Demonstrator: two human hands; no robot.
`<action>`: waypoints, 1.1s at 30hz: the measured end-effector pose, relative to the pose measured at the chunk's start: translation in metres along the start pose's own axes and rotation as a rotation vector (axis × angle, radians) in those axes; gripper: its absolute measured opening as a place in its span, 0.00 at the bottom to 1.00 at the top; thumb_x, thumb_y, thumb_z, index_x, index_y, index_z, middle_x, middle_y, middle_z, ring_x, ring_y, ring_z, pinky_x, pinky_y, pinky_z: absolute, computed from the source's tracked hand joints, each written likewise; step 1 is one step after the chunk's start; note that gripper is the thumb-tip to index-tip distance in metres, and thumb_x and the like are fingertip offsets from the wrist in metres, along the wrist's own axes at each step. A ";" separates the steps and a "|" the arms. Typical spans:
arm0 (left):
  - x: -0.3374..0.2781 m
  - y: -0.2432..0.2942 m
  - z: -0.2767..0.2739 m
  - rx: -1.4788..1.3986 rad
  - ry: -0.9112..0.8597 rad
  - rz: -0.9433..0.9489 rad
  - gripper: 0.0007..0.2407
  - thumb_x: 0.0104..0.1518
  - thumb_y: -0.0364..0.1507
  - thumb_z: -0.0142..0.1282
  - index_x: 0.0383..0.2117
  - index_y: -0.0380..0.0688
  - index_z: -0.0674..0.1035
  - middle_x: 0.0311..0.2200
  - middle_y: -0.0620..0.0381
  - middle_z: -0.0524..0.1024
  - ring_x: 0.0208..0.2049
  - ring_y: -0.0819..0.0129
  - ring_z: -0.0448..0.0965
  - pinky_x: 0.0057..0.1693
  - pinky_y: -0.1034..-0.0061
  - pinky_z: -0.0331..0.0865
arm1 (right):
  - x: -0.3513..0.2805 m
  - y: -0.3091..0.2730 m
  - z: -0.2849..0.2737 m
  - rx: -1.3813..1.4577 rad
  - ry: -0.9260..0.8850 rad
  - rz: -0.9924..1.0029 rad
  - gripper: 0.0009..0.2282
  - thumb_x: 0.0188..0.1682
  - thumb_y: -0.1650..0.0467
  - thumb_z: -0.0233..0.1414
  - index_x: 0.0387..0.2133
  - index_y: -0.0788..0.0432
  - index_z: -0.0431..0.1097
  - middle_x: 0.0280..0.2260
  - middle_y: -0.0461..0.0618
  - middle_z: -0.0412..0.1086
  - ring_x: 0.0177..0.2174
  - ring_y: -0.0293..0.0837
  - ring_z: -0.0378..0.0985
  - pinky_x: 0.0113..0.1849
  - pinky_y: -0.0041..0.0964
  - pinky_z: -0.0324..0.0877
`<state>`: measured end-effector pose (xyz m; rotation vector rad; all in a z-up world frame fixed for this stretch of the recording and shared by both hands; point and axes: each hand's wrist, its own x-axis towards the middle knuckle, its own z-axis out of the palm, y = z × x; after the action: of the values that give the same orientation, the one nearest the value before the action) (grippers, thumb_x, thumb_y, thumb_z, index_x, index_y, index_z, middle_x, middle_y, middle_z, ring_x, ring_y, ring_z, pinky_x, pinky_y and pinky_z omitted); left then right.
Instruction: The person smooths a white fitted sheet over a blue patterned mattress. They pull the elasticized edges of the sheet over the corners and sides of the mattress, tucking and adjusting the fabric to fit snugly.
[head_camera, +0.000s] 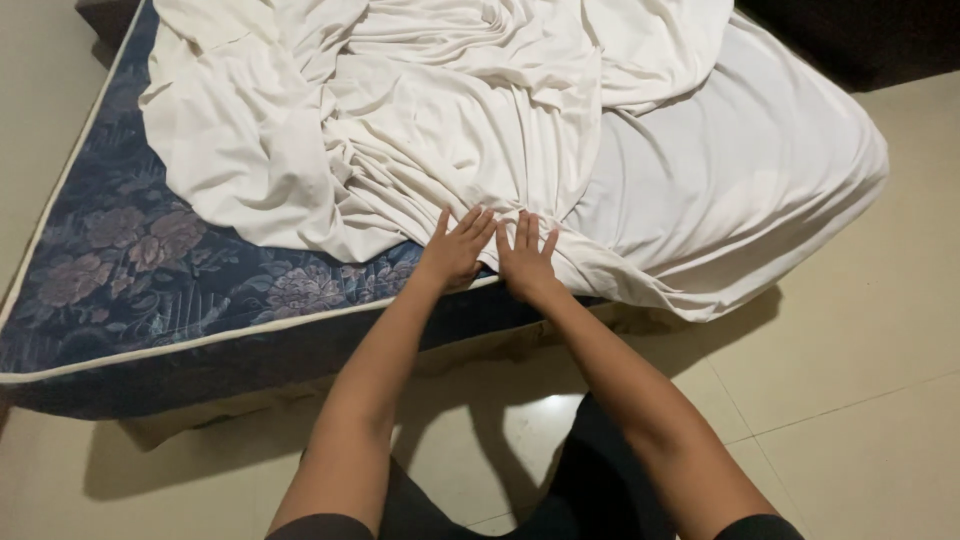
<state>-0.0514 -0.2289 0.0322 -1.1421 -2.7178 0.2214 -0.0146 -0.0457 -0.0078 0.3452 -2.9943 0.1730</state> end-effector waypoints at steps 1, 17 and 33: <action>-0.005 0.003 0.000 -0.031 0.013 -0.021 0.36 0.53 0.41 0.58 0.70 0.49 0.57 0.73 0.57 0.51 0.74 0.64 0.46 0.71 0.39 0.39 | -0.002 0.000 0.003 -0.007 0.035 -0.001 0.31 0.52 0.71 0.46 0.70 0.60 0.42 0.69 0.77 0.31 0.68 0.74 0.31 0.57 0.87 0.34; -0.040 0.007 -0.017 -0.111 0.094 0.009 0.40 0.48 0.40 0.61 0.70 0.47 0.56 0.72 0.56 0.52 0.71 0.62 0.50 0.69 0.38 0.42 | -0.049 -0.042 -0.053 0.064 0.000 0.038 0.41 0.42 0.76 0.54 0.70 0.57 0.38 0.69 0.75 0.31 0.69 0.70 0.30 0.58 0.84 0.33; -0.056 -0.014 -0.015 -0.183 0.088 -0.063 0.42 0.46 0.46 0.63 0.68 0.45 0.58 0.72 0.56 0.50 0.72 0.60 0.49 0.70 0.35 0.39 | -0.018 -0.029 -0.012 0.078 0.063 -0.045 0.36 0.48 0.78 0.46 0.72 0.52 0.38 0.71 0.70 0.32 0.68 0.74 0.33 0.58 0.83 0.33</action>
<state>-0.0190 -0.2774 0.0433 -1.0804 -2.7357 -0.0864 0.0108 -0.0683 0.0043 0.4067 -2.9203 0.2920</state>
